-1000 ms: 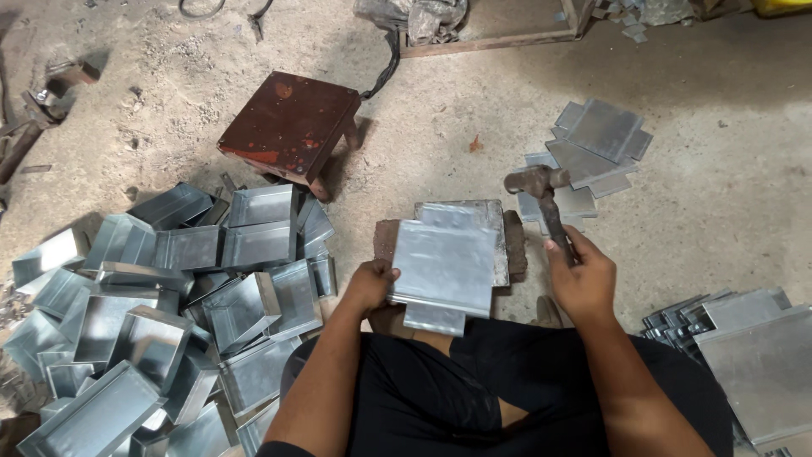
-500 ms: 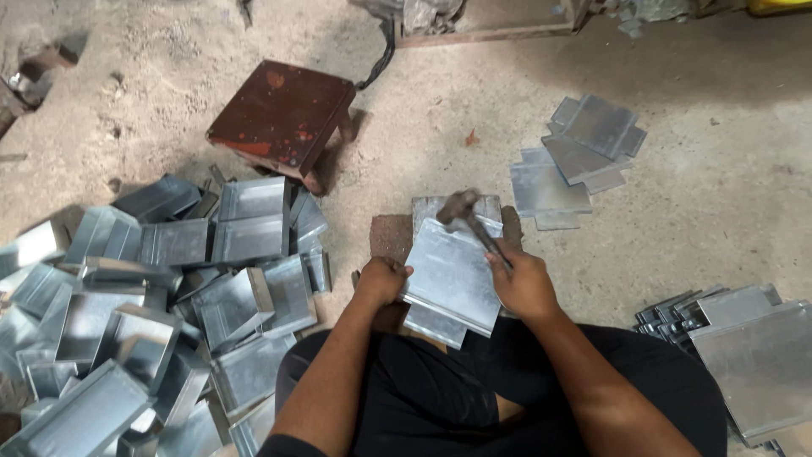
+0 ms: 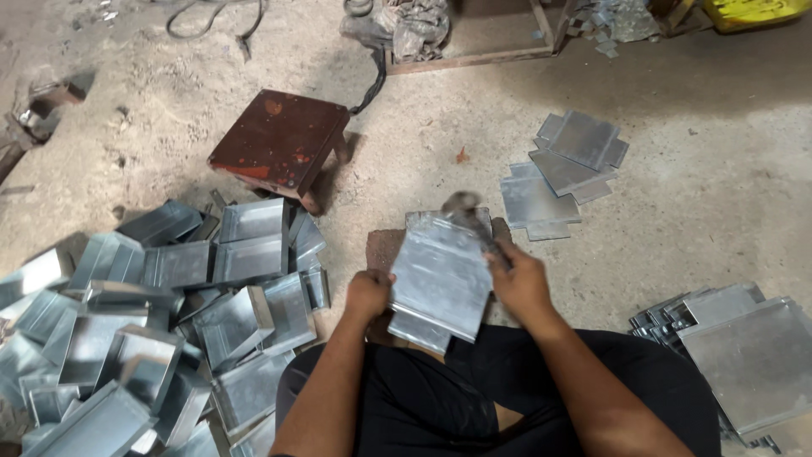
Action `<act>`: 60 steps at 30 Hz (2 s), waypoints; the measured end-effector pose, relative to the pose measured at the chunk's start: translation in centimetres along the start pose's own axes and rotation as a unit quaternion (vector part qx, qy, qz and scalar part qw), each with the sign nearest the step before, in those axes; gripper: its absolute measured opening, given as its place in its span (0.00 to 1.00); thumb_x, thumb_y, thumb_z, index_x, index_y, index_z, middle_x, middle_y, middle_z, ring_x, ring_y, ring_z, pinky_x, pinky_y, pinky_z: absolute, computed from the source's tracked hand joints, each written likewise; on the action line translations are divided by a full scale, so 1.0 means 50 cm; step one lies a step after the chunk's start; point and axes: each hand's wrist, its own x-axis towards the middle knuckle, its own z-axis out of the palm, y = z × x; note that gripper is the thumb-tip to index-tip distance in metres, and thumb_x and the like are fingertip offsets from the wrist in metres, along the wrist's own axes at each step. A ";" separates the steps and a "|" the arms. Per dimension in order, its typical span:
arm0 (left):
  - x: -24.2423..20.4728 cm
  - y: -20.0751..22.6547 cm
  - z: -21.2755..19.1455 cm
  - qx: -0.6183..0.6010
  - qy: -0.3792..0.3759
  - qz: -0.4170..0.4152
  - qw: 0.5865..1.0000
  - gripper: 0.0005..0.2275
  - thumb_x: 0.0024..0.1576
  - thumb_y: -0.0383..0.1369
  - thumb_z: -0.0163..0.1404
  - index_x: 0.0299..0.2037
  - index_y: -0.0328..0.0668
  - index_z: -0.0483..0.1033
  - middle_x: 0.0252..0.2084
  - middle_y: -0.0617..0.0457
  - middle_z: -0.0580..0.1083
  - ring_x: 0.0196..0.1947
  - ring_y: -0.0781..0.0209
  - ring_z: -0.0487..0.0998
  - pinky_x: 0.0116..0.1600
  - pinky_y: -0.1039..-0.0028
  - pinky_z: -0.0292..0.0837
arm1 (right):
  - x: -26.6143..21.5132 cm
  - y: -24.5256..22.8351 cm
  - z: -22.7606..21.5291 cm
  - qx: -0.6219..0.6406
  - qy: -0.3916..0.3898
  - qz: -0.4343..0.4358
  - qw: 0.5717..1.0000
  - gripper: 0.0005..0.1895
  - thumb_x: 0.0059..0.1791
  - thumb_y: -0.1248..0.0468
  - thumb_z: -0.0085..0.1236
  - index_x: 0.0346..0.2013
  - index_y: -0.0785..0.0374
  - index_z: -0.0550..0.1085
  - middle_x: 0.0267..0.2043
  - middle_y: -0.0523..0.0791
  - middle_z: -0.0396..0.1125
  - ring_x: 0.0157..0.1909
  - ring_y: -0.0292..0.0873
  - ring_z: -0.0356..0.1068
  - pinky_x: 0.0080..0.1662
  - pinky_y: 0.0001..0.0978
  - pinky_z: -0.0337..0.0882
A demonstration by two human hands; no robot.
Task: The person sits on the floor and repeatedly hammers a stack of rectangular metal sheets placed on a small wooden block. They hold the stack with their left hand and strike it with a hammer in their right hand, occasionally adjusting the stack's position.
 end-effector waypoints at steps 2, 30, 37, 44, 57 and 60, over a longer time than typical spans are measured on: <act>0.006 -0.019 -0.008 -0.038 0.066 -0.030 0.997 0.13 0.56 0.39 0.58 0.39 0.34 0.83 0.35 0.39 0.80 0.35 0.49 0.82 0.43 0.62 0.76 | 0.001 0.005 -0.027 0.015 0.036 0.013 0.999 0.21 0.51 0.58 0.59 0.56 0.66 0.75 0.26 0.45 0.72 0.19 0.32 0.60 0.23 0.28 0.60; 0.071 0.017 -0.019 0.062 0.090 0.006 0.994 0.28 0.47 0.46 0.66 0.51 0.33 0.77 0.40 0.37 0.80 0.43 0.42 0.81 0.50 0.59 0.75 | 0.000 0.036 -0.051 0.103 0.062 -0.021 0.993 0.17 0.52 0.62 0.62 0.52 0.71 0.76 0.37 0.42 0.75 0.34 0.26 0.67 0.37 0.20 0.68; 0.055 -0.007 -0.099 -0.086 -0.050 -0.146 0.984 0.27 0.51 0.45 0.66 0.46 0.22 0.76 0.35 0.37 0.78 0.30 0.44 0.80 0.37 0.54 0.73 | -0.020 -0.054 -0.082 0.017 0.075 -0.007 0.997 0.19 0.50 0.64 0.64 0.56 0.67 0.76 0.29 0.43 0.71 0.23 0.31 0.58 0.27 0.23 0.59; 0.066 0.000 -0.033 -0.066 0.071 0.018 0.995 0.27 0.49 0.44 0.65 0.52 0.32 0.73 0.42 0.38 0.79 0.40 0.49 0.80 0.46 0.62 0.75 | -0.068 -0.152 -0.164 -0.069 0.212 -0.264 0.939 0.21 0.55 0.72 0.57 0.64 0.72 0.68 0.39 0.46 0.72 0.35 0.36 0.73 0.39 0.27 0.73; 0.059 0.009 -0.048 0.039 0.079 0.009 0.996 0.28 0.50 0.47 0.63 0.52 0.32 0.75 0.46 0.35 0.79 0.47 0.41 0.81 0.52 0.60 0.74 | 0.007 -0.054 0.002 -0.111 0.105 -0.249 0.956 0.17 0.54 0.68 0.55 0.56 0.71 0.71 0.40 0.58 0.72 0.40 0.53 0.75 0.43 0.39 0.75; 0.043 0.019 -0.058 0.009 0.064 0.008 0.998 0.26 0.50 0.49 0.62 0.48 0.31 0.79 0.43 0.36 0.81 0.45 0.43 0.83 0.52 0.61 0.76 | 0.023 -0.080 -0.014 -0.123 -0.059 -0.048 0.990 0.29 0.48 0.70 0.56 0.65 0.71 0.68 0.31 0.58 0.74 0.29 0.50 0.75 0.36 0.39 0.74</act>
